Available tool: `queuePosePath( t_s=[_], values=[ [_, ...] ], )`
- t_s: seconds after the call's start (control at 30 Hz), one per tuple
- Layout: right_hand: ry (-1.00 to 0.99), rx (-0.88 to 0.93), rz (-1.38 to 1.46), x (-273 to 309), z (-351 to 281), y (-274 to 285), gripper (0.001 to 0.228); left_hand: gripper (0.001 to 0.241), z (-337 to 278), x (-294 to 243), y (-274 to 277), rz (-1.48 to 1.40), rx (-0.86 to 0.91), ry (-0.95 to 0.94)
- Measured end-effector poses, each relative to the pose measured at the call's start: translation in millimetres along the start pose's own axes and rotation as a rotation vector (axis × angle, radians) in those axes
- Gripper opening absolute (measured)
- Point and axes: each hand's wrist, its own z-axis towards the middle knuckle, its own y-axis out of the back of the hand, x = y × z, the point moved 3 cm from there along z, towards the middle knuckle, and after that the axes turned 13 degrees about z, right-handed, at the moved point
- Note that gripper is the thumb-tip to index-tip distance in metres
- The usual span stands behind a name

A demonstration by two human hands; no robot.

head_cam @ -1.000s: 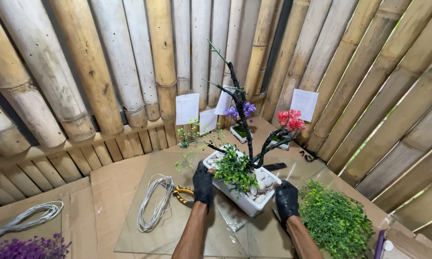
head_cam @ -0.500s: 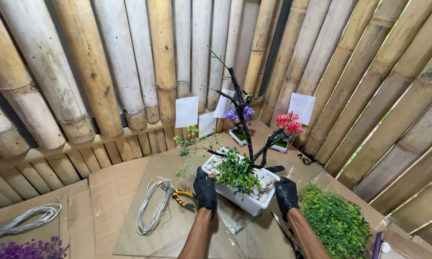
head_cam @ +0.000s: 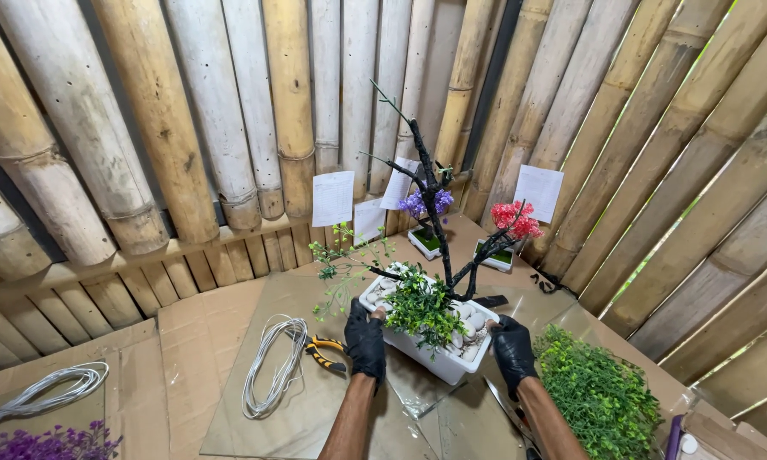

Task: The person arranges artificial green foliage and small branches into a white rectangular planter containing a black tree structure. They use scissors to trim the stems and wire cutters to cut wire, then insert the pieces into the planter and adjust them by hand.

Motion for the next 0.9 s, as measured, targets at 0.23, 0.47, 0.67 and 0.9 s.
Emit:
queuePosePath(
  t_s=[0.23, 0.47, 0.67, 0.9],
  values=[
    [0.006, -0.002, -0.066, -6.2, 3.1, 1.2, 0.024, 0.068, 1.4, 0.8, 1.5, 0.076, -0.014, -0.067],
    [0.029, -0.038, 0.028, -22.7, 20.9, 0.4, 0.019, 0.070, -18.3, -24.6, 2.9, 0.145, -0.028, -0.024],
    [0.013, -0.073, -0.071, -19.8, 27.2, -0.9, 0.012, 0.059, -50.2, -37.2, 9.0, 0.127, -0.102, -0.002],
    [-0.025, -0.074, -0.121, -5.4, 38.4, -9.7, 0.027, 0.074, -41.7, -17.9, 10.8, 0.339, -0.133, 0.007]
  ],
)
